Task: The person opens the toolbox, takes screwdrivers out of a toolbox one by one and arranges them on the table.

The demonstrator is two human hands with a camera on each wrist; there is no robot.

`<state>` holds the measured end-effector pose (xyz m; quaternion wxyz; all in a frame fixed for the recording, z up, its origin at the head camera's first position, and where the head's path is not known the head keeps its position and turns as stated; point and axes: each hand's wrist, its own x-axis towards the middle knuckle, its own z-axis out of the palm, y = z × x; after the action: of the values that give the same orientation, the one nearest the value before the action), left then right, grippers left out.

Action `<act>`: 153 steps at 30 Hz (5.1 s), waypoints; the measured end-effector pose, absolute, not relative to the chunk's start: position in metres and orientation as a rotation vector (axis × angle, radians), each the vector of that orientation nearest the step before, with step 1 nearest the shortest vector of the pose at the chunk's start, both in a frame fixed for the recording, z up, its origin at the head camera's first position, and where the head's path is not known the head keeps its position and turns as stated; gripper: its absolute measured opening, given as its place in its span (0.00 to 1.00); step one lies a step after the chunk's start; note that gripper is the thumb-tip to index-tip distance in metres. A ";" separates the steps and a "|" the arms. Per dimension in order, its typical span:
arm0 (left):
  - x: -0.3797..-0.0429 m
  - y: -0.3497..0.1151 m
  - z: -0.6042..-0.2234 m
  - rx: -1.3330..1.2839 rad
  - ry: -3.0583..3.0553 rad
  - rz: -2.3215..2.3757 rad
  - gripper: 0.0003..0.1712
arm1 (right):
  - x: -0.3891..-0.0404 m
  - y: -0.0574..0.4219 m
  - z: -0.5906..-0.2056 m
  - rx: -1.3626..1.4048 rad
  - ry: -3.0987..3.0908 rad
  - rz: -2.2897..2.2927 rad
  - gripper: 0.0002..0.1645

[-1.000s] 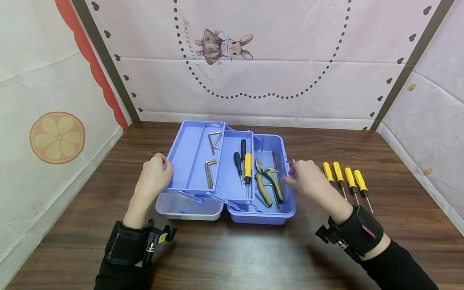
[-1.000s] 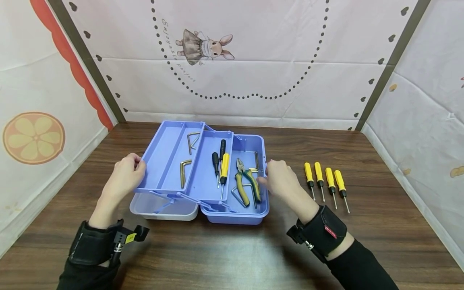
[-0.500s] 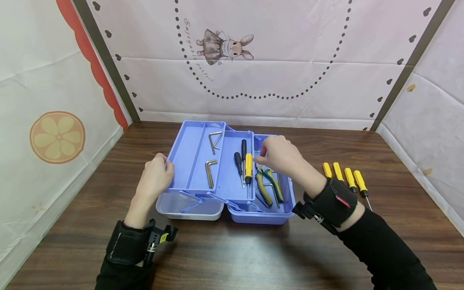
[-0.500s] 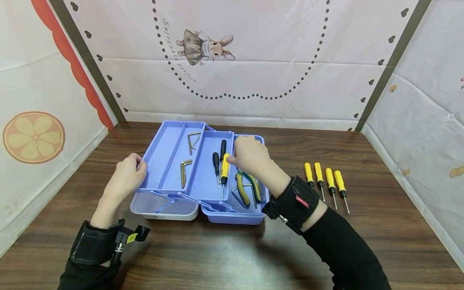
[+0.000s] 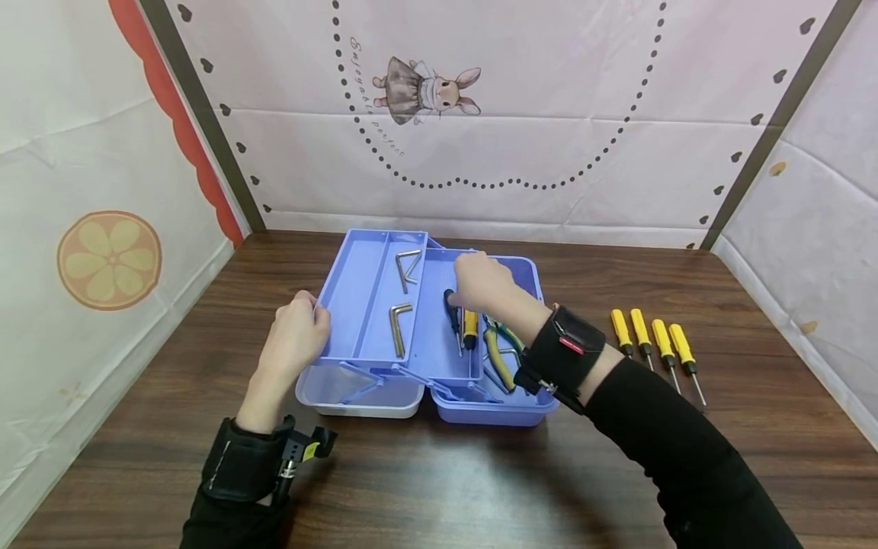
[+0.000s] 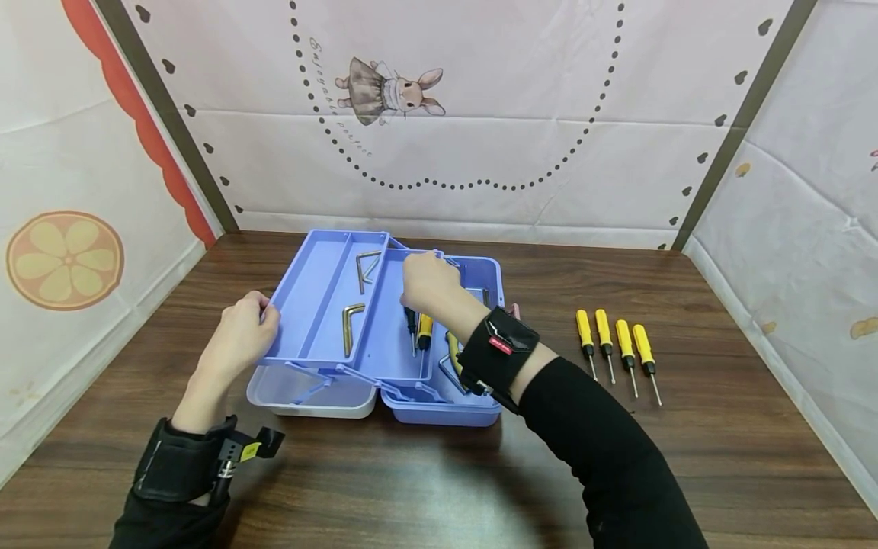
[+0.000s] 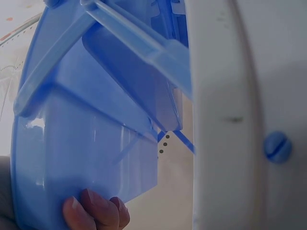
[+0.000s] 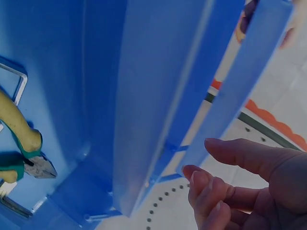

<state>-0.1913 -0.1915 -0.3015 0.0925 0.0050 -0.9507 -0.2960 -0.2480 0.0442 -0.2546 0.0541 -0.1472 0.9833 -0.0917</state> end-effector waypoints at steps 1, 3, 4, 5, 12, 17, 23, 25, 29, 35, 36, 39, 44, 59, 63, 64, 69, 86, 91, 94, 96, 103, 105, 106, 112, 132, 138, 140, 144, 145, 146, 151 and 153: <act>-0.191 -0.192 -0.301 0.015 -2.825 -0.881 0.16 | -0.250 0.042 -0.256 -0.436 2.981 -0.277 0.12; -0.191 -0.192 -0.301 0.013 -2.828 -0.885 0.16 | -0.252 0.038 -0.260 -0.428 2.974 -0.268 0.12; -0.191 -0.192 -0.302 0.011 -2.832 -0.889 0.16 | -0.254 0.037 -0.261 -0.426 2.968 -0.266 0.13; -0.191 -0.192 -0.302 0.009 -2.833 -0.892 0.16 | -0.255 0.036 -0.263 -0.426 2.960 -0.268 0.13; -0.191 -0.191 -0.302 0.009 -2.826 -0.890 0.16 | -0.258 0.029 -0.271 -0.454 2.961 -0.208 0.13; -0.191 -0.192 -0.302 0.007 -2.823 -0.878 0.15 | -0.259 0.025 -0.274 -0.448 2.948 -0.217 0.12; -0.191 -0.192 -0.302 0.000 -2.820 -0.879 0.15 | -0.258 0.023 -0.276 -0.485 2.953 -0.199 0.12; -0.192 -0.192 -0.302 0.000 -2.820 -0.880 0.15 | -0.258 0.022 -0.277 -0.487 2.947 -0.210 0.12; -0.192 -0.192 -0.302 0.000 -2.822 -0.883 0.15 | -0.257 0.021 -0.280 -0.480 2.916 -0.246 0.14; -0.191 -0.193 -0.302 0.003 -2.825 -0.887 0.15 | -0.257 0.021 -0.282 -0.496 2.918 -0.247 0.15; -0.191 -0.193 -0.302 0.004 -2.824 -0.886 0.15 | -0.257 0.021 -0.281 -0.500 2.920 -0.253 0.15; -0.191 -0.192 -0.302 0.006 -2.823 -0.886 0.15 | -0.258 0.023 -0.280 -0.504 2.902 -0.299 0.14; -0.191 -0.192 -0.302 0.005 -2.820 -0.880 0.15 | -0.262 0.029 -0.274 -0.458 2.856 -0.428 0.14; -0.191 -0.191 -0.301 0.010 -2.834 -0.894 0.16 | -0.268 0.068 -0.239 -0.292 2.776 -0.867 0.14; -0.191 -0.191 -0.301 0.013 -2.838 -0.893 0.16 | -0.269 0.087 -0.233 -0.248 2.794 -0.866 0.15; -0.191 -0.191 -0.301 0.014 -2.839 -0.895 0.16 | -0.269 0.092 -0.232 -0.230 2.801 -0.860 0.15; -0.191 -0.191 -0.300 0.018 -2.844 -0.895 0.16 | -0.272 0.122 -0.232 -0.174 2.862 -0.778 0.15; -0.190 -0.191 -0.300 0.017 -2.844 -0.890 0.16 | -0.273 0.205 -0.280 -0.099 2.882 -0.560 0.16; -0.190 -0.190 -0.300 0.016 -2.842 -0.891 0.16 | -0.276 0.219 -0.301 -0.022 2.834 -0.572 0.15; -0.190 -0.190 -0.300 0.012 -2.836 -0.888 0.16 | -0.278 0.224 -0.311 0.036 2.809 -0.581 0.14; -0.190 -0.190 -0.301 0.010 -2.832 -0.881 0.16 | -0.279 0.228 -0.318 0.075 2.797 -0.587 0.14; -0.190 -0.190 -0.301 0.006 -2.820 -0.880 0.16 | -0.279 0.233 -0.332 0.168 2.791 -0.568 0.14; -0.190 -0.190 -0.301 0.007 -2.821 -0.880 0.16 | -0.278 0.233 -0.334 0.201 2.786 -0.555 0.14; -0.190 -0.190 -0.301 0.006 -2.821 -0.882 0.16 | -0.278 0.233 -0.336 0.216 2.781 -0.547 0.14; -0.190 -0.190 -0.301 0.002 -2.822 -0.881 0.16 | -0.278 0.235 -0.341 0.227 2.776 -0.506 0.14; -0.190 -0.190 -0.302 -0.007 -2.811 -0.877 0.15 | -0.272 0.237 -0.331 0.194 2.766 -0.419 0.14; -0.190 -0.191 -0.302 -0.004 -2.812 -0.880 0.16 | -0.271 0.234 -0.314 0.133 2.806 -0.363 0.18; -0.190 -0.191 -0.301 -0.007 -2.809 -0.877 0.15 | -0.271 0.232 -0.308 0.106 2.830 -0.363 0.19; -0.190 -0.191 -0.301 -0.016 -2.802 -0.867 0.15 | -0.270 0.222 -0.294 0.059 2.923 -0.355 0.18; -0.190 -0.191 -0.301 -0.019 -2.800 -0.865 0.15 | -0.270 0.218 -0.290 0.047 2.947 -0.356 0.18; -0.190 -0.191 -0.301 -0.018 -2.800 -0.865 0.15 | -0.269 0.214 -0.286 0.041 2.968 -0.357 0.18; -0.191 -0.190 -0.301 -0.016 -2.801 -0.864 0.15 | -0.269 0.187 -0.266 -0.026 3.048 -0.385 0.15; -0.190 -0.190 -0.301 -0.014 -2.803 -0.868 0.15 | -0.270 0.175 -0.260 -0.065 3.075 -0.394 0.15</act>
<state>-0.1904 -0.1905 -0.3005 0.1037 -0.0047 -0.9501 -0.2941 -0.2697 0.1746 -0.2602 0.0202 -0.0210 0.9915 -0.1271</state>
